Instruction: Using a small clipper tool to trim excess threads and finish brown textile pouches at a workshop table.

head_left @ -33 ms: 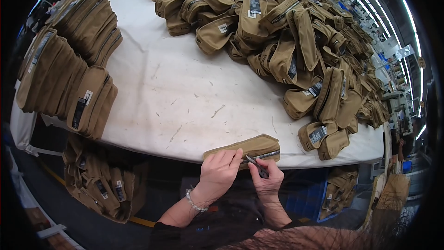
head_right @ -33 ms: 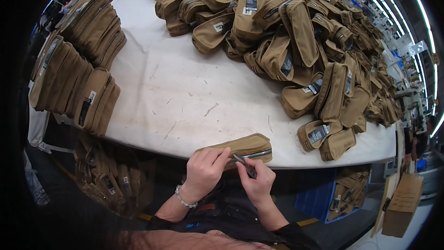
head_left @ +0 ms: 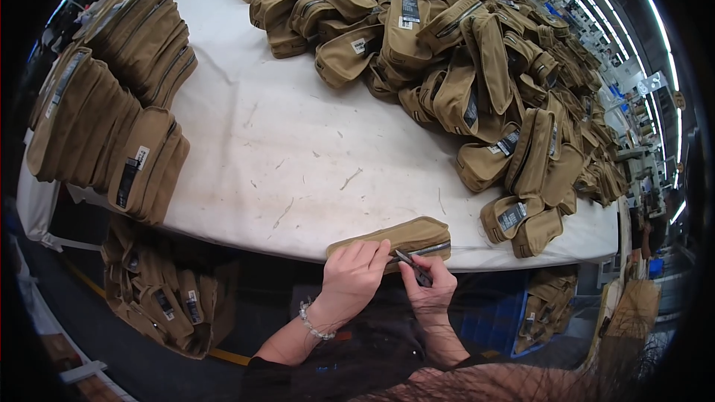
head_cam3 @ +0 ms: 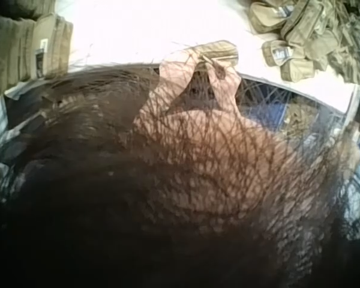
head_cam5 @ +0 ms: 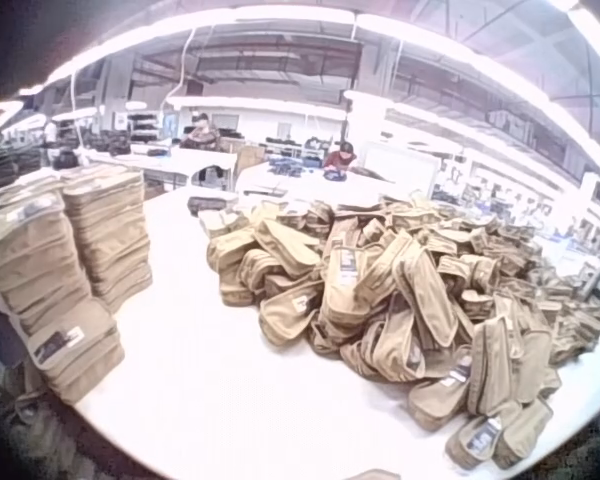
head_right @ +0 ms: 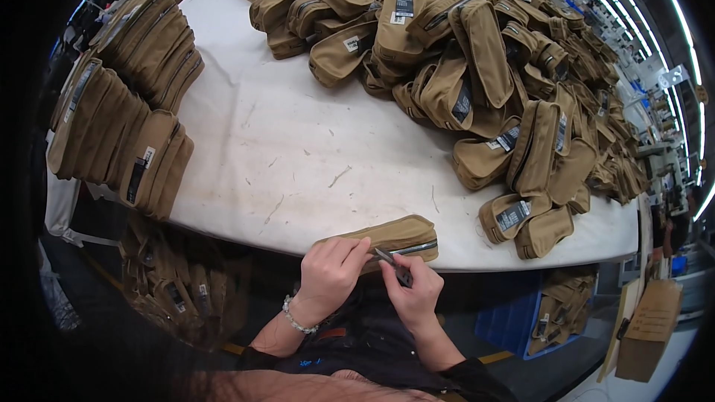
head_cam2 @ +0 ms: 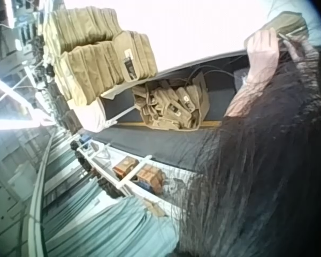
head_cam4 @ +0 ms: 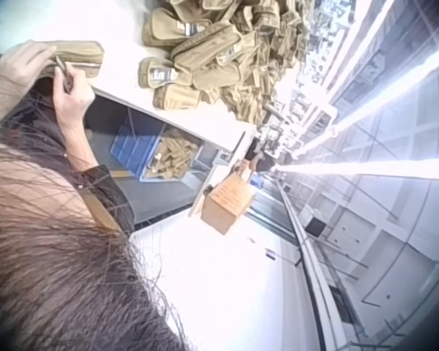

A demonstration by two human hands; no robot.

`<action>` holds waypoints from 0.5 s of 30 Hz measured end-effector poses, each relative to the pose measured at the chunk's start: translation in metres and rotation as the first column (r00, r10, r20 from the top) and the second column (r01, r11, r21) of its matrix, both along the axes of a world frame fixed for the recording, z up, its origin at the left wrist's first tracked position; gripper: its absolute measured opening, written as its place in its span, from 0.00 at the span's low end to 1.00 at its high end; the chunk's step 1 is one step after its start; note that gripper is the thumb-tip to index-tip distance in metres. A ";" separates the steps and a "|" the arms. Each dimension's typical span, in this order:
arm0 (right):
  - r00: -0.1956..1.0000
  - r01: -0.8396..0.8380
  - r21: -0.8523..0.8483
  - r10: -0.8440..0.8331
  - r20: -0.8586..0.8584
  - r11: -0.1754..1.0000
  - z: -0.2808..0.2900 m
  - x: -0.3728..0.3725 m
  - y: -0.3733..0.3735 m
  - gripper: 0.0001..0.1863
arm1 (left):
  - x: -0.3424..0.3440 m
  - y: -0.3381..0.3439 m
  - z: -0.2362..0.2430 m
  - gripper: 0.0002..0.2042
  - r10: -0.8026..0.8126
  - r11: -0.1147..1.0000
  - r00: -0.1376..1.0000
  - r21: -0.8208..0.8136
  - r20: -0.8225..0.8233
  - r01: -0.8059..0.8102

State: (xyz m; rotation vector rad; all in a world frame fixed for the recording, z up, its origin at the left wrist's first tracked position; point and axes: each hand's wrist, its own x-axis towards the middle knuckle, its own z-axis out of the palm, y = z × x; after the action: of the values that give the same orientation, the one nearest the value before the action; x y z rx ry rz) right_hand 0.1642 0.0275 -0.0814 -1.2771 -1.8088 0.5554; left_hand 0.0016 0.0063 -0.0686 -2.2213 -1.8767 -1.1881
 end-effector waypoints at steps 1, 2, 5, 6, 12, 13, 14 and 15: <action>1.000 0.001 0.006 -0.001 -0.003 1.000 -0.001 -0.001 0.001 0.11 | 0.000 0.001 0.000 0.10 0.005 1.000 1.000 -0.013 -0.008 -0.005; 1.000 0.000 0.004 0.000 -0.006 1.000 0.000 -0.002 0.001 0.11 | 0.000 0.001 -0.001 0.10 0.010 1.000 1.000 -0.026 -0.015 -0.011; 0.998 -0.017 0.022 0.015 0.055 1.000 0.003 -0.001 0.002 0.12 | 0.000 0.001 -0.001 0.09 -0.002 0.999 1.000 -0.045 -0.011 0.001; 0.996 -0.016 0.044 0.012 0.090 0.999 0.003 -0.001 0.002 0.12 | 0.000 0.001 -0.002 0.09 -0.004 0.999 1.000 -0.046 -0.011 0.003; 0.983 -0.003 0.111 -0.017 0.180 0.994 0.007 0.000 0.002 0.12 | 0.000 0.001 -0.002 0.08 -0.021 0.999 0.998 -0.028 0.056 0.023; 0.981 -0.008 0.119 -0.016 0.194 0.993 0.007 -0.001 0.001 0.12 | 0.000 0.001 -0.003 0.08 -0.020 0.999 0.998 -0.030 0.062 0.022; 0.981 -0.007 0.119 -0.016 0.194 0.993 0.007 -0.001 0.001 0.12 | 0.000 0.001 -0.004 0.07 -0.019 0.999 0.998 -0.032 0.068 0.021; 0.978 -0.018 0.127 -0.009 0.206 0.992 0.007 -0.001 0.001 0.12 | 0.000 0.001 -0.004 0.07 -0.019 0.999 0.997 -0.031 0.069 0.022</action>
State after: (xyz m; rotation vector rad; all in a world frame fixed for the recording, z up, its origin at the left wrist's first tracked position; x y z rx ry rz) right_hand 0.1628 0.0288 -0.0742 -1.2812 -1.9841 0.3113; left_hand 0.0011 0.0071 -0.0725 -2.2494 -1.9152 -1.2624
